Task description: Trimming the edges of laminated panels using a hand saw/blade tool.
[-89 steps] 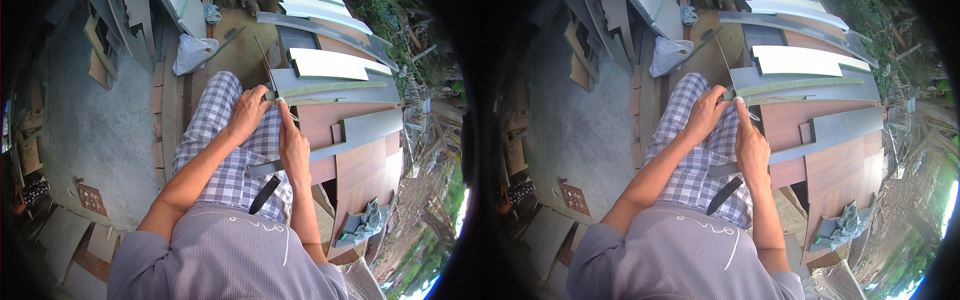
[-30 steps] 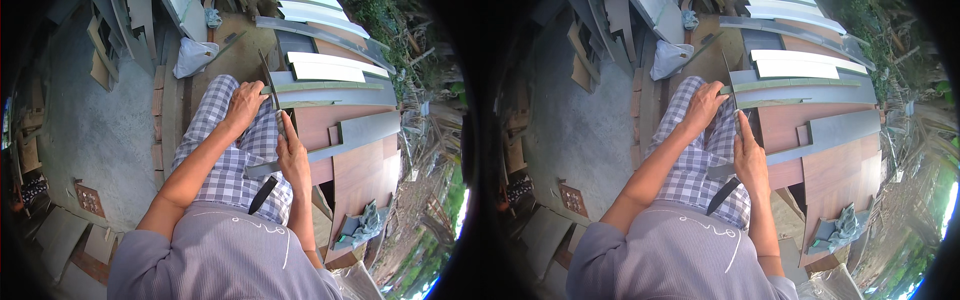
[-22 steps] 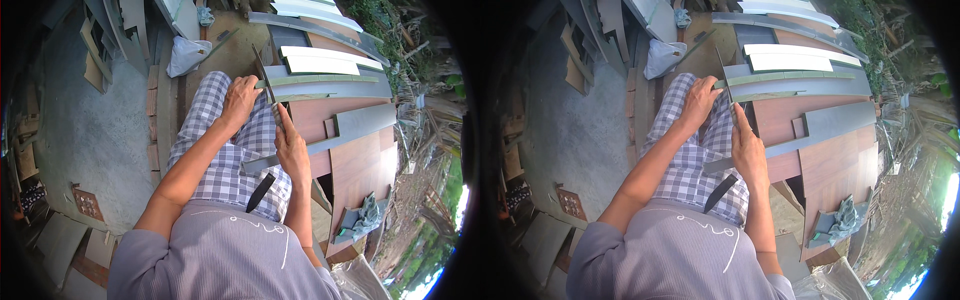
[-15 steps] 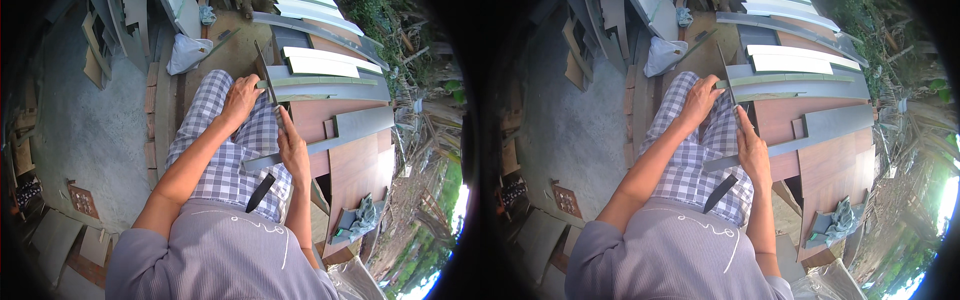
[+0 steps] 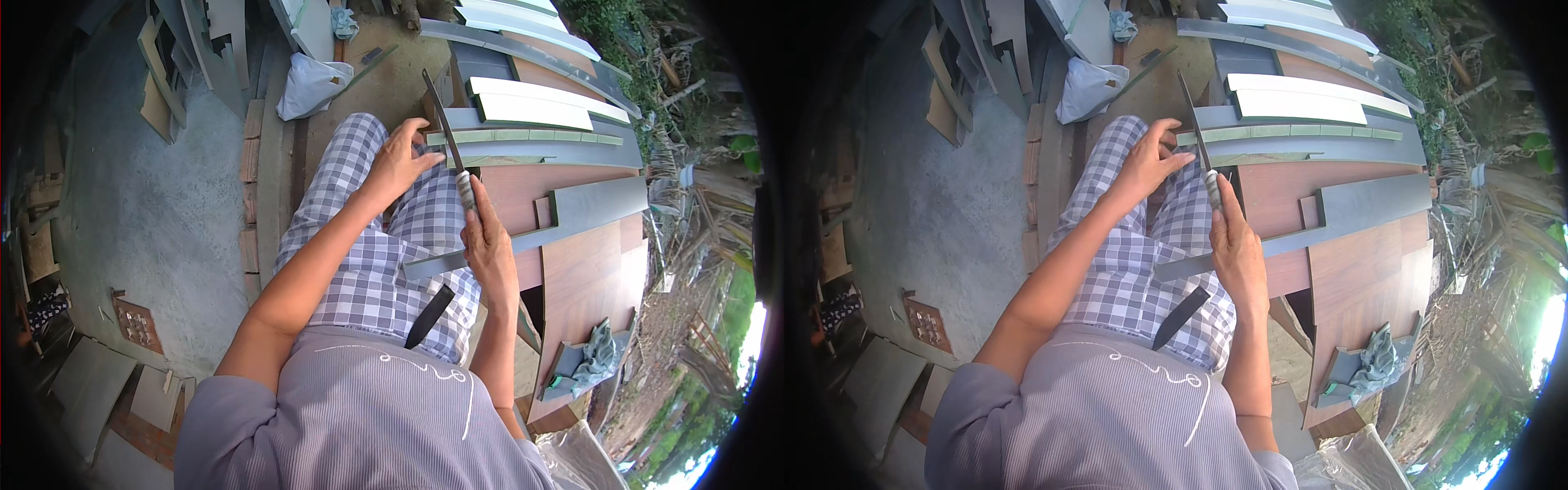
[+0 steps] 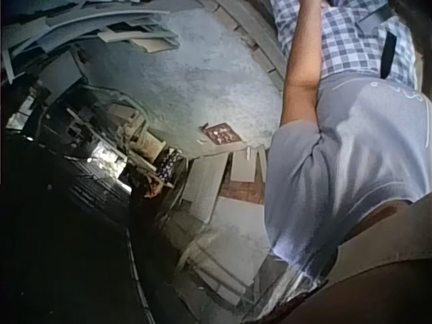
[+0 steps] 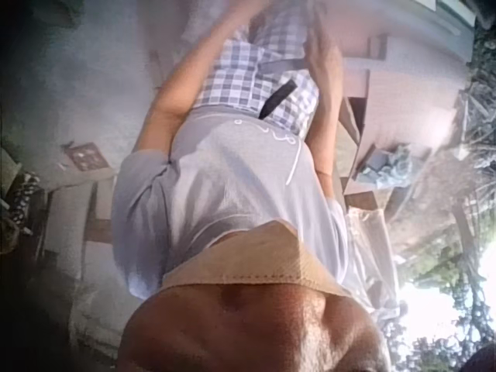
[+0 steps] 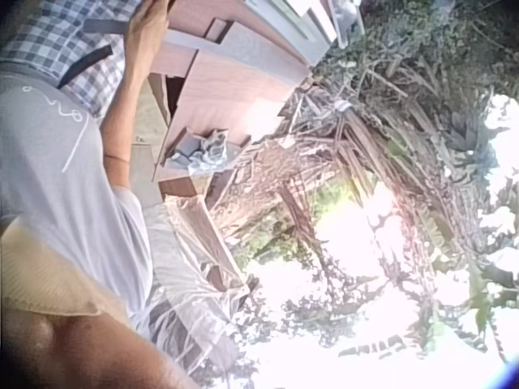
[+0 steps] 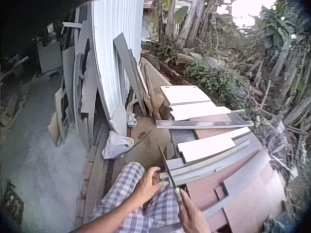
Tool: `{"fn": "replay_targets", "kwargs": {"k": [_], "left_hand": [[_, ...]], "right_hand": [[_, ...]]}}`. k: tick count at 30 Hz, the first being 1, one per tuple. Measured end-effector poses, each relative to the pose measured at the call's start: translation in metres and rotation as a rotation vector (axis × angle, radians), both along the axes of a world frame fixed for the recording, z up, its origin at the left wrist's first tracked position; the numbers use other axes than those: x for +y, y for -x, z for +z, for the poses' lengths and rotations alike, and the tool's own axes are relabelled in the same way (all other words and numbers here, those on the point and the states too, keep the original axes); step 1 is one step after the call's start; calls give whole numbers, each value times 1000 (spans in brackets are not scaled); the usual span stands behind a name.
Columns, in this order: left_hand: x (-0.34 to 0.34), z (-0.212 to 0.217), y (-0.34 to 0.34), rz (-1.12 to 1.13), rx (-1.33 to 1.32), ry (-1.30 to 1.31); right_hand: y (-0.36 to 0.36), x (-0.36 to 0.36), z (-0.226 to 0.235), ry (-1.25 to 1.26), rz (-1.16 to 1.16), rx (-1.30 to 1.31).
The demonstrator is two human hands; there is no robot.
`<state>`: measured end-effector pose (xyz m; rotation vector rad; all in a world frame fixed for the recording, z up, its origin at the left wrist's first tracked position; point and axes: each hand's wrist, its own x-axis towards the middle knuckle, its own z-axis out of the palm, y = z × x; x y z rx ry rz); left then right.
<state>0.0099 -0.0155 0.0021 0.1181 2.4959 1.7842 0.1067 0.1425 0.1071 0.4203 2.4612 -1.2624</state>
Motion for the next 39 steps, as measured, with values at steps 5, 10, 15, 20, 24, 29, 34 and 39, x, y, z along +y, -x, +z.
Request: {"fn": "replay_targets", "kwargs": {"k": [5, 10, 15, 20, 24, 29, 34, 39], "left_hand": [[-12, 20, 9, -69, -571, -362], [2, 12, 3, 6, -483, -445], [2, 8, -2, -39, -371, -431], [0, 20, 1, -82, -431, -380], [-5, 17, 4, -69, -643, -379], [-2, 12, 4, -58, -602, -488], [1, 5, 1, -11, -364, -447], [3, -11, 0, -26, -227, -295]], "right_hand": [[-3, 0, -2, -73, 30, 12], [-15, 5, 0, 19, -4, -8], [-21, 5, 7, 140, -76, -64], [-13, 0, 8, -100, -59, 175], [-9, -3, -1, -114, 34, 166], [-12, -3, -10, -140, 49, 135], [-13, -3, -17, -157, 62, 255], [-11, -6, -12, -120, 48, 158]]}}
